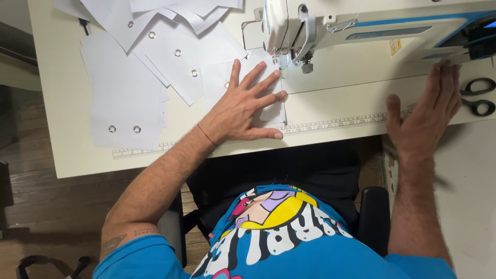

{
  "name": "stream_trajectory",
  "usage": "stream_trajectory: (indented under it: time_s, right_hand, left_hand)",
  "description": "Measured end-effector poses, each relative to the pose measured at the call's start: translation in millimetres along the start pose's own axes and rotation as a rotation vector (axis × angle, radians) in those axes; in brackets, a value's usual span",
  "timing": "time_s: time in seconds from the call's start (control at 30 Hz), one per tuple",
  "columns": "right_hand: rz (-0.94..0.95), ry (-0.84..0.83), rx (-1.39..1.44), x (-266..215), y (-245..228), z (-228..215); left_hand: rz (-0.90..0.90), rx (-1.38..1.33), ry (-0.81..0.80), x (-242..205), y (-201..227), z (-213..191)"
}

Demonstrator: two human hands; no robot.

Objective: Trimming and cutting small white material components using scissors at a sewing station

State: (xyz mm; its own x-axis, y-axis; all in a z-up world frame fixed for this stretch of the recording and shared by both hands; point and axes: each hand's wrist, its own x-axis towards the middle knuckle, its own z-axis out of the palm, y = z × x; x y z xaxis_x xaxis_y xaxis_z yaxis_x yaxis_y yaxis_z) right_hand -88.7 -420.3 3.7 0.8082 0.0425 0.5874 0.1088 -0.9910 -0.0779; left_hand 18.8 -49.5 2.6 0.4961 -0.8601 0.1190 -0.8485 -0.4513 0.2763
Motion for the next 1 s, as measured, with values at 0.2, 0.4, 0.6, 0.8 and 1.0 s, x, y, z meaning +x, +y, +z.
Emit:
stream_trajectory:
  time_s: [0.2,0.4,0.6,0.8,1.0]
  right_hand:
    - [-0.012,-0.098,0.012,-6,10,-2]
    - [0.079,-0.120,0.031,-6,2,-1]
    - [-0.251,-0.163,0.445,14,-110,-4]
    - [-0.373,-0.314,0.384,-5,-152,21]
    - [-0.393,-0.360,0.343,-4,-152,23]
  left_hand:
    - [0.024,-0.016,0.027,-4,2,-1]
    - [0.038,-0.075,0.109,-9,8,-1]
    - [0.015,-0.124,0.097,-8,6,-2]
    - [0.025,-0.091,0.104,-7,-1,-3]
    - [0.023,-0.104,0.090,-5,-7,-6]
